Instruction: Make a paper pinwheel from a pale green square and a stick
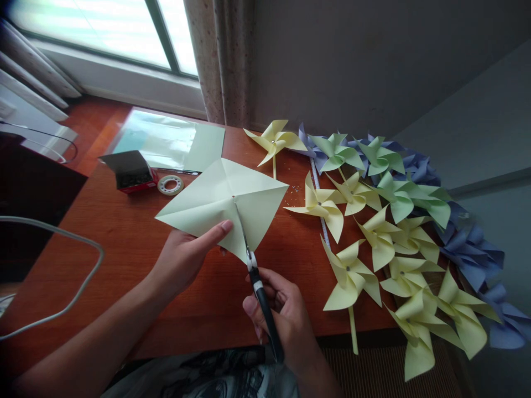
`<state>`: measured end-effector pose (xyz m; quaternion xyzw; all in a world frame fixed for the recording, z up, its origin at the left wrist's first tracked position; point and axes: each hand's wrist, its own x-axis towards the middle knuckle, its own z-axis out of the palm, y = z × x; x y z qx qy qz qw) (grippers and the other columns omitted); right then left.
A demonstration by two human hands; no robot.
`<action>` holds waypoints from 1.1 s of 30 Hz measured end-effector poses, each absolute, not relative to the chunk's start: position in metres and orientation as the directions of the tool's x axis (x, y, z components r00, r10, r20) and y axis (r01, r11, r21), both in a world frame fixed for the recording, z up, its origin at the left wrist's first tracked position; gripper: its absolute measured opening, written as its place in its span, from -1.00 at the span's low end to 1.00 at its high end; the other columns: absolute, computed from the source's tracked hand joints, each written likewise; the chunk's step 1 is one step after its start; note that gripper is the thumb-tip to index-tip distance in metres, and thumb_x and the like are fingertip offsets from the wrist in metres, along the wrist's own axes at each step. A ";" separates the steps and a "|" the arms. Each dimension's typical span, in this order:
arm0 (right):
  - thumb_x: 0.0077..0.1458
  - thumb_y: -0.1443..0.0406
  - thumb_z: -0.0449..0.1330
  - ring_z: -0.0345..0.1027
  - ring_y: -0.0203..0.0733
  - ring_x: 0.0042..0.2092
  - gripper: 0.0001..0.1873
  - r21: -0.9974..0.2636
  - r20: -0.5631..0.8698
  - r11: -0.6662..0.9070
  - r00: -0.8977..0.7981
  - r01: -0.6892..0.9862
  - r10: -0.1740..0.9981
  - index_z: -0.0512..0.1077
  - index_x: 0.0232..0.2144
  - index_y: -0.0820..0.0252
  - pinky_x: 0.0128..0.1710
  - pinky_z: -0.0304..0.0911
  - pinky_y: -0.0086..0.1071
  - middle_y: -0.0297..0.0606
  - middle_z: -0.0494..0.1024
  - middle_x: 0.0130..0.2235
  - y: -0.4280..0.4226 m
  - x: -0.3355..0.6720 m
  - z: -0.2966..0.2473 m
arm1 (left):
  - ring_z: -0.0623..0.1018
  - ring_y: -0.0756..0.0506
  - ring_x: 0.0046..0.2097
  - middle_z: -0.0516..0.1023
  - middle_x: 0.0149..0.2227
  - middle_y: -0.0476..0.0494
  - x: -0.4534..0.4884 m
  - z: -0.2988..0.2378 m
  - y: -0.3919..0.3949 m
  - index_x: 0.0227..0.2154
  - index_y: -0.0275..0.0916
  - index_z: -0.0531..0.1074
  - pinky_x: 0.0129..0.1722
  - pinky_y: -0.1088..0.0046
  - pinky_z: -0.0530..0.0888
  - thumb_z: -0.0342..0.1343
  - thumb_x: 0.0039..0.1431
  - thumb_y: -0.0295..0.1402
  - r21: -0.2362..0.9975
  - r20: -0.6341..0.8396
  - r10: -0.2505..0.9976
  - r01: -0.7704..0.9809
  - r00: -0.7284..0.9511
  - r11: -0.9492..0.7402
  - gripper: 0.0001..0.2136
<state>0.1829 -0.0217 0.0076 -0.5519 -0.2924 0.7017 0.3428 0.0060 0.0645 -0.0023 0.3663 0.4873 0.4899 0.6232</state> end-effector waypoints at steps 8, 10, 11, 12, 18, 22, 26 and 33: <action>-0.05 -0.03 0.45 0.12 -0.48 -0.65 -0.42 -0.767 -0.584 -0.611 -0.185 -0.196 0.791 0.47 -0.15 0.25 -0.68 0.06 -0.58 -0.47 0.35 -0.58 -0.023 0.184 0.008 | 0.58 -0.14 -0.12 0.65 -0.16 -0.15 0.007 -0.003 0.064 -0.18 -0.30 0.60 -0.14 0.42 0.52 0.31 0.18 -0.24 0.943 -0.220 0.975 -0.248 0.039 0.223 -0.76; -0.05 -0.03 0.45 0.13 -0.48 -0.65 -0.43 -0.768 -0.570 -0.604 -0.203 -0.214 0.796 0.46 -0.14 0.24 -0.67 0.08 -0.58 -0.47 0.36 -0.57 -0.023 0.184 0.006 | 0.58 -0.17 -0.05 0.66 -0.12 -0.17 0.007 -0.004 0.065 -0.19 -0.30 0.61 -0.05 0.39 0.51 0.31 0.19 -0.24 0.945 -0.213 0.976 -0.245 0.039 0.216 -0.77; -0.04 -0.03 0.44 0.13 -0.48 -0.64 -0.43 -0.771 -0.560 -0.597 -0.213 -0.222 0.801 0.46 -0.14 0.24 -0.67 0.08 -0.58 -0.47 0.36 -0.57 -0.023 0.184 0.005 | 0.58 -0.17 -0.04 0.67 -0.11 -0.17 0.006 -0.004 0.065 -0.18 -0.30 0.61 -0.03 0.38 0.50 0.31 0.19 -0.24 0.944 -0.217 0.975 -0.244 0.042 0.221 -0.76; -0.02 -0.03 0.43 0.13 -0.47 -0.64 -0.44 -0.773 -0.550 -0.591 -0.220 -0.229 0.805 0.45 -0.14 0.24 -0.66 0.08 -0.58 -0.47 0.36 -0.57 -0.024 0.184 0.004 | 0.58 -0.18 -0.04 0.67 -0.11 -0.17 0.006 -0.005 0.065 -0.18 -0.30 0.61 -0.03 0.37 0.50 0.32 0.18 -0.24 0.942 -0.225 0.973 -0.245 0.048 0.230 -0.75; 0.02 -0.02 0.41 0.15 -0.46 -0.63 -0.47 -0.776 -0.538 -0.581 -0.223 -0.244 0.813 0.44 -0.13 0.23 -0.66 0.10 -0.57 -0.46 0.37 -0.56 -0.023 0.182 0.002 | 0.59 -0.21 -0.03 0.68 -0.06 -0.22 0.007 -0.004 0.065 -0.13 -0.31 0.62 -0.02 0.32 0.50 0.32 0.17 -0.23 0.934 -0.241 0.968 -0.256 0.070 0.250 -0.72; 0.03 -0.02 0.41 0.15 -0.46 -0.63 -0.48 -0.782 -0.536 -0.575 -0.213 -0.240 0.817 0.44 -0.14 0.23 -0.65 0.12 -0.57 -0.47 0.36 -0.56 -0.021 0.180 0.002 | 0.59 -0.21 -0.04 0.68 -0.08 -0.22 0.007 -0.004 0.063 -0.15 -0.31 0.61 -0.02 0.31 0.51 0.33 0.16 -0.24 0.930 -0.239 0.967 -0.265 0.086 0.254 -0.72; 0.02 -0.03 0.41 0.15 -0.46 -0.62 -0.46 -0.792 -0.528 -0.564 -0.202 -0.233 0.825 0.44 -0.14 0.23 -0.64 0.12 -0.57 -0.47 0.36 -0.56 -0.021 0.179 0.001 | 0.61 -0.21 -0.07 0.68 -0.09 -0.19 0.008 -0.005 0.062 -0.14 -0.30 0.60 -0.07 0.34 0.53 0.33 0.15 -0.24 0.920 -0.258 0.961 -0.279 0.100 0.276 -0.72; 0.03 -0.05 0.39 0.14 -0.45 -0.62 -0.45 -0.811 -0.514 -0.544 -0.180 -0.217 0.838 0.45 -0.12 0.24 -0.63 0.11 -0.55 -0.47 0.34 -0.56 -0.022 0.176 0.001 | 0.63 -0.25 -0.08 0.69 -0.12 -0.22 0.010 -0.003 0.061 -0.17 -0.32 0.58 -0.09 0.30 0.56 0.32 0.17 -0.24 0.907 -0.286 0.951 -0.288 0.117 0.308 -0.73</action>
